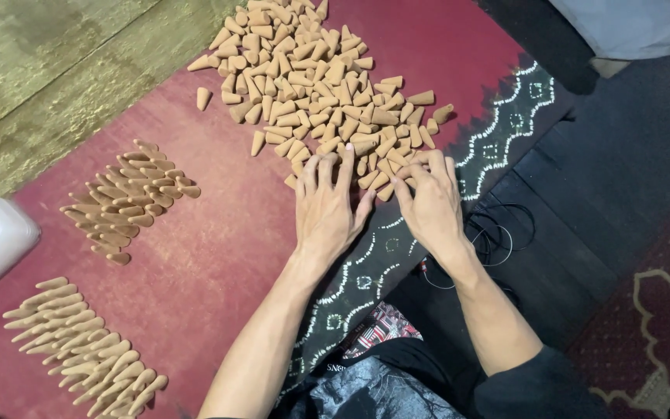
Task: Arranging incense cones into organized rows and grids on a work surface.
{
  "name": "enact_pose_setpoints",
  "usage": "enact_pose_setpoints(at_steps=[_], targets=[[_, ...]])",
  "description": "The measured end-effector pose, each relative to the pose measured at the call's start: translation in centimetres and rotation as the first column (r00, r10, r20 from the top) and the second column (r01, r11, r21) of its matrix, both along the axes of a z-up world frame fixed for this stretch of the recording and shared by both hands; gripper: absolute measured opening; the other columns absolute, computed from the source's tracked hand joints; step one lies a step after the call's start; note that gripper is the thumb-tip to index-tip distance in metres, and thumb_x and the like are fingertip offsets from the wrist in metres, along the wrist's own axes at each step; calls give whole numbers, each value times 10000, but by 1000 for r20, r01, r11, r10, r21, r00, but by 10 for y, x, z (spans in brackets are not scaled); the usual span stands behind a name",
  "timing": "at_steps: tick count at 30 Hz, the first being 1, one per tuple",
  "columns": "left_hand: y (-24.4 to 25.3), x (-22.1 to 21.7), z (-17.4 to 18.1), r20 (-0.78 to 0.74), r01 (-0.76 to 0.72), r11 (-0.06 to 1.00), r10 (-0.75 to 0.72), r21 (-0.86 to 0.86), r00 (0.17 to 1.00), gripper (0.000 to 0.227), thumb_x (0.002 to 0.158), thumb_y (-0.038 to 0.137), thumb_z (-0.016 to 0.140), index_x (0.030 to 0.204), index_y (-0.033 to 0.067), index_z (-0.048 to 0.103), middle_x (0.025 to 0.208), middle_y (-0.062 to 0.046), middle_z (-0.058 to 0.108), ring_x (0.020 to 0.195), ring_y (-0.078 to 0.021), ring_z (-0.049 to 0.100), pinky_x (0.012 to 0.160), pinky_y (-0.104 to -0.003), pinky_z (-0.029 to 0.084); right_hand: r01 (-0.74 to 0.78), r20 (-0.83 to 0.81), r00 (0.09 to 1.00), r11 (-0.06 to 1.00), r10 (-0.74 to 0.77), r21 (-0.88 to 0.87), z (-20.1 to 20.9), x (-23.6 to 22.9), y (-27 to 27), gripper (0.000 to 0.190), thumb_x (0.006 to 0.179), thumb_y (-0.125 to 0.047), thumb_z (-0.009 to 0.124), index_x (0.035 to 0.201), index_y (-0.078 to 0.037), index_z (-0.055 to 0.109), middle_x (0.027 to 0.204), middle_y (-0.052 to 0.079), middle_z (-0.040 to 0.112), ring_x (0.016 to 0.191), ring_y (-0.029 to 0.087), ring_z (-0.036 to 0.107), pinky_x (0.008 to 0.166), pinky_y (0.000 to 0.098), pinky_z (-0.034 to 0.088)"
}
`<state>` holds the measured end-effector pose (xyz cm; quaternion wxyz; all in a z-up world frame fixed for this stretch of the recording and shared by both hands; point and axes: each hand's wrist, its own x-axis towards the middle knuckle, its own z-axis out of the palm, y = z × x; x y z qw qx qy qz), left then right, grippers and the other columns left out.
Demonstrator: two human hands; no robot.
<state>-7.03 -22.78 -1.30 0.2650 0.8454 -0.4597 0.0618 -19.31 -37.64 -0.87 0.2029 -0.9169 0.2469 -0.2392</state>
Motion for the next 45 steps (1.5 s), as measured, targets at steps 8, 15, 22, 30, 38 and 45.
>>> enact_pose_setpoints(at_steps=[8, 15, 22, 30, 38, 45], targets=[[-1, 8, -10, 151, 99, 958, -60, -268, 987, 609, 913, 282, 779, 1457, 137, 549, 1301, -122, 530, 1305, -362, 487, 1049, -482, 438, 7, -33, 999, 999, -5, 38, 28, -12, 14, 119, 955, -182, 728, 926, -68, 705, 1113, 75, 531, 1113, 353, 539, 953, 438, 478], [0, -1, 5, 375, 371, 867, -239, -333, 895, 174, 1024, 129, 613, 1163, 141, 718, 1189, -75, 671, 1193, -263, 638, 1050, -417, 490, -76, 5, 997, 994, 76, 76, 40, -10, 39, 125, 941, -169, 722, 931, -48, 695, 1119, 79, 548, 1173, 339, 518, 1029, 435, 453], [8, 17, -13, 52, 277, 853, -284, -443, 957, 163, 997, 178, 692, 1148, 138, 739, 1035, -37, 743, 962, -230, 730, 872, -377, 562, -124, 127, 988, 954, 93, 272, 36, -3, 26, 83, 978, -194, 728, 965, -116, 756, 1007, 39, 651, 1069, 273, 642, 913, 378, 539], [12, 20, 14, -446, -111, 790, -218, -603, 868, 175, 901, 171, 815, 1068, 136, 777, 921, -80, 792, 853, -272, 764, 721, -375, 601, 32, 89, 996, 999, -31, -17, 14, 23, 24, 140, 932, -230, 779, 964, -101, 735, 924, 59, 590, 978, 280, 587, 841, 398, 512], [13, 22, 23, -383, -112, 760, -190, -641, 904, 152, 895, 178, 823, 1045, 171, 799, 946, -45, 796, 880, -267, 767, 758, -352, 593, 205, -77, 969, 937, -235, -282, 21, 35, 41, 156, 862, -296, 800, 865, -155, 734, 936, 10, 555, 1008, 266, 535, 821, 437, 454], [15, 22, 16, -385, -119, 736, -203, -667, 900, 163, 902, 169, 816, 1065, 171, 805, 962, -38, 795, 902, -263, 764, 786, -342, 582, 346, -87, 915, 875, -395, -338, 24, 50, 61, 125, 847, -281, 786, 803, -170, 749, 973, -10, 543, 1026, 271, 501, 842, 444, 411]])
